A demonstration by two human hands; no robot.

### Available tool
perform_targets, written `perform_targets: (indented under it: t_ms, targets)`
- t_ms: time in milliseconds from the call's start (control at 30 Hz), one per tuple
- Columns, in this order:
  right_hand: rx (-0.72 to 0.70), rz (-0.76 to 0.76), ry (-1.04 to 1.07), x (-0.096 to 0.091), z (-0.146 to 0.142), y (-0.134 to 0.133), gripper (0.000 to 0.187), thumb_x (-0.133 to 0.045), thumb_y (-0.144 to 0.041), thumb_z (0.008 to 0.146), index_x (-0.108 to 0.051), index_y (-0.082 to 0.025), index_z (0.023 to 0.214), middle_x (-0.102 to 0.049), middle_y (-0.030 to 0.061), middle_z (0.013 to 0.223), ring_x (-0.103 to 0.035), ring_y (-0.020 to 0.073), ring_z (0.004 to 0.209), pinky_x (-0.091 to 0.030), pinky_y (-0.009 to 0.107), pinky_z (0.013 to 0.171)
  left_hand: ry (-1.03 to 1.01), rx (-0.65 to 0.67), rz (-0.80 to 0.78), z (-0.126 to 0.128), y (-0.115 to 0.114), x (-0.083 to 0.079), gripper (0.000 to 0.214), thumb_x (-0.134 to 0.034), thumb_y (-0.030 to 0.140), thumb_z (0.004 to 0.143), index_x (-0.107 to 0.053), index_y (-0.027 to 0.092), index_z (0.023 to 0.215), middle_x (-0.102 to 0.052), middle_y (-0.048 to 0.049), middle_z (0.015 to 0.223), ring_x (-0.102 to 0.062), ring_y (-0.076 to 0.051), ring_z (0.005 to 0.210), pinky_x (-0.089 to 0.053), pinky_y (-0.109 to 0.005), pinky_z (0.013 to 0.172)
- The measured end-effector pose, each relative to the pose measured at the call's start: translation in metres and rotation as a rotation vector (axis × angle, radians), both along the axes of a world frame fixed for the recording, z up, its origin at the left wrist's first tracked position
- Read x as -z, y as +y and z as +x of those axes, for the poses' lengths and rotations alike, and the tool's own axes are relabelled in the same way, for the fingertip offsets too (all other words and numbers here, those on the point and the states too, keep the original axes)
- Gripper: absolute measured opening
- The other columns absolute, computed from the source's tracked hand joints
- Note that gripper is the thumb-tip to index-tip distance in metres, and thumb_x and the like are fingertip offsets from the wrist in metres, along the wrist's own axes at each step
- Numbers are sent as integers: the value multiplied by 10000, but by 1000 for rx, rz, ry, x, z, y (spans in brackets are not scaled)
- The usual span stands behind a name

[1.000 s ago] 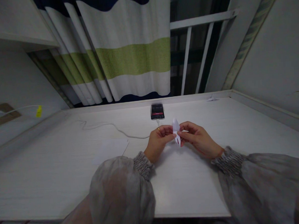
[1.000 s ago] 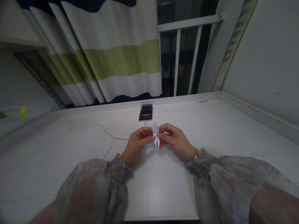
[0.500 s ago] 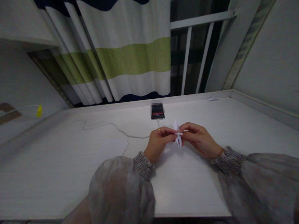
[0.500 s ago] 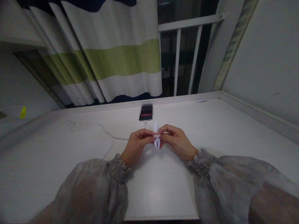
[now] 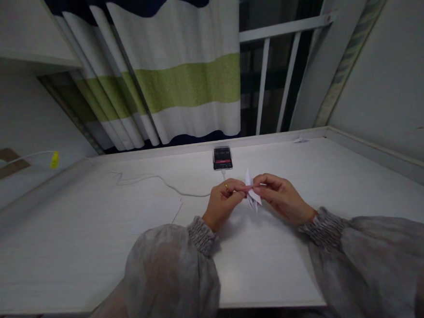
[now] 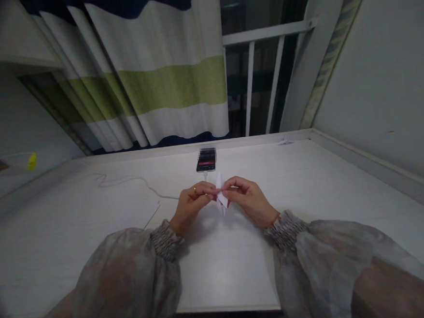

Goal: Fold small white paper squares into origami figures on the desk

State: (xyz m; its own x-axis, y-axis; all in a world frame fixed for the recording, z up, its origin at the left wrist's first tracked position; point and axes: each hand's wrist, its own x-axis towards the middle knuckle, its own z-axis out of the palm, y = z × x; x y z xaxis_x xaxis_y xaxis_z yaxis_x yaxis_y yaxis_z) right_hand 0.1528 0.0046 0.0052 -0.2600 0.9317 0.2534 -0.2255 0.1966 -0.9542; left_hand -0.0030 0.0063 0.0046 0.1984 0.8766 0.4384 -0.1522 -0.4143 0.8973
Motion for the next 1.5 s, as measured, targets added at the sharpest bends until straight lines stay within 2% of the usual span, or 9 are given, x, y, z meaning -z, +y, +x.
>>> perform_targets:
  t_ms: [133, 333, 600, 900, 1100, 1500]
  targets:
    - [-5, 8, 20, 1, 0, 1, 200, -702, -243, 626, -550, -198, 748, -557, -33, 710, -520, 79, 592, -433, 227, 574, -15, -44, -38, 2, -1, 0, 66, -684, 198, 597, -649, 143, 608, -598, -22, 697, -550, -116, 685, -444, -254, 664]
    - [24, -47, 68, -1, -3, 0, 316, -744, -205, 562, -547, -203, 810, -550, -44, 713, -513, 70, 630, -428, 211, 608, -80, -6, -193, 6, 0, 3, 190, -718, 181, 554, -599, 131, 693, -593, 11, 639, -539, -82, 600, -446, -228, 620]
    - [32, -164, -52, -1, -3, 1, 226, -745, -289, 555, -588, -157, 648, -558, -39, 607, -488, 73, 576, -386, 228, 590, -140, -17, -194, 5, 2, 4, 302, -719, 125, 541, -479, 141, 724, -580, 33, 660, -540, -54, 598, -441, -180, 594]
    - [90, -104, -76, 0, -4, 0, 233, -750, -280, 543, -562, -162, 618, -545, -53, 602, -473, 71, 572, -359, 224, 573, -132, -2, -262, 5, 1, 2, 331, -732, 145, 543, -489, 139, 766, -576, 34, 657, -543, -48, 590, -441, -175, 594]
    - [98, -86, -81, 2, -3, 1, 250, -744, -295, 549, -542, -158, 603, -544, -49, 590, -461, 75, 565, -344, 229, 561, -127, -13, -299, 7, 1, 2, 421, -778, 134, 450, -498, 137, 764, -581, 40, 636, -563, -62, 583, -474, -203, 605]
    - [103, -23, -76, 5, -2, 2, 240, -734, -257, 550, -518, -154, 530, -480, -57, 539, -406, 72, 530, -302, 235, 529, -112, -14, -320, 9, 1, 1, 356, -741, 90, 468, -464, 145, 684, -600, 47, 586, -559, -63, 532, -452, -194, 562]
